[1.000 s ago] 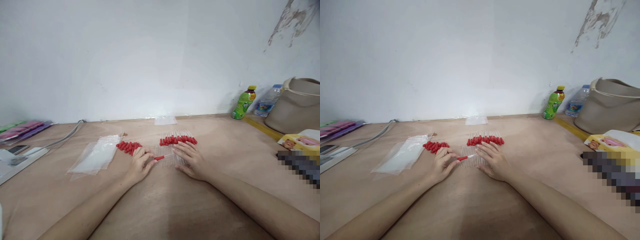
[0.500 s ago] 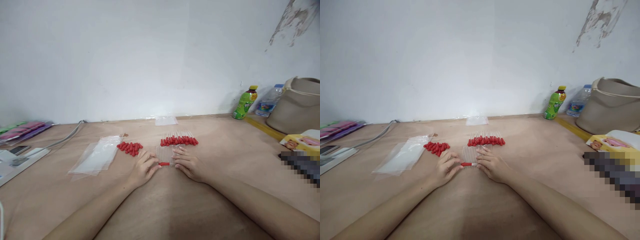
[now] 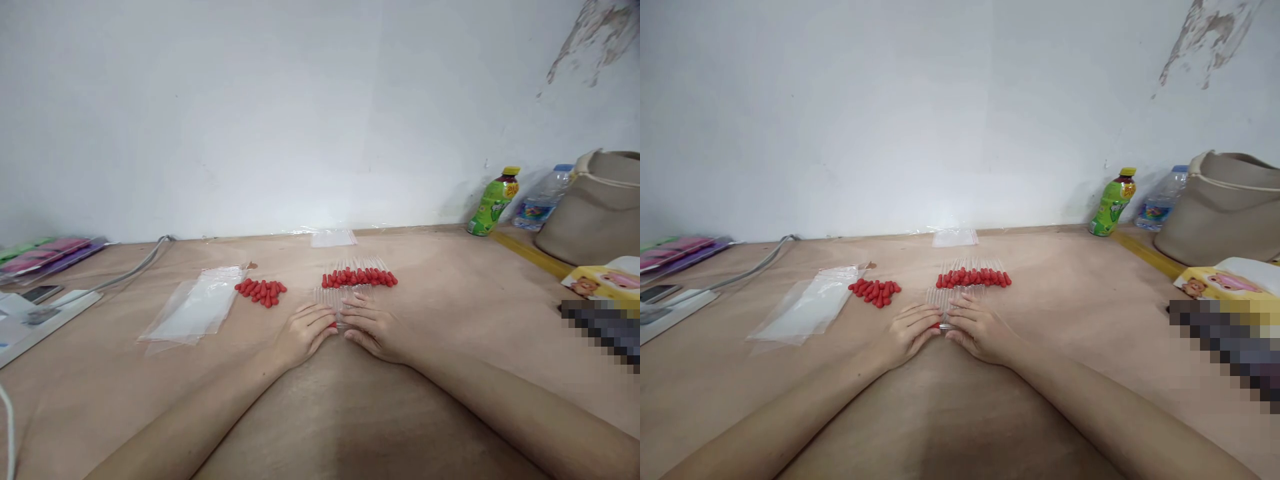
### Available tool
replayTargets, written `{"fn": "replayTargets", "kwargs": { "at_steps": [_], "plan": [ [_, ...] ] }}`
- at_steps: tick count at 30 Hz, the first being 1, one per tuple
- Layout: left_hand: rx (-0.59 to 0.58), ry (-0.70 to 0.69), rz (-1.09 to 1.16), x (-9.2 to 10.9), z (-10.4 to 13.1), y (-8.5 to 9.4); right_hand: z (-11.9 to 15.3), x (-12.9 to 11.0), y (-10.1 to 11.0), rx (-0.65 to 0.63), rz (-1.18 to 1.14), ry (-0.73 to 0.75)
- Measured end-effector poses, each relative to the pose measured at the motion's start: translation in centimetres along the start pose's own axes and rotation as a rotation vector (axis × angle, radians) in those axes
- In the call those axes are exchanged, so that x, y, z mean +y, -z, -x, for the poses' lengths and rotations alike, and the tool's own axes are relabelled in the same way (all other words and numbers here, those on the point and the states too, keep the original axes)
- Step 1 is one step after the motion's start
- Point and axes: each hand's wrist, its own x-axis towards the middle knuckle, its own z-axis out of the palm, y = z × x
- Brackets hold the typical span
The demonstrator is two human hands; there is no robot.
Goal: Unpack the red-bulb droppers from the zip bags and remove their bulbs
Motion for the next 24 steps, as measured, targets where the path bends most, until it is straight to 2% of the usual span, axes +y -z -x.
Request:
{"fn": "replayTargets", "kwargs": {
  "at_steps": [11,24],
  "plan": [
    [-0.024,-0.054,-0.041,0.51,-0.32,-0.09,-0.23,-0.57,-0.38,0.025,-0.021,0.017],
    [-0.107,-0.04,-0.026,0.56,-0.06,0.24,-0.03,-0.99,0.07,0.026,0.051,0.091]
  ]
}}
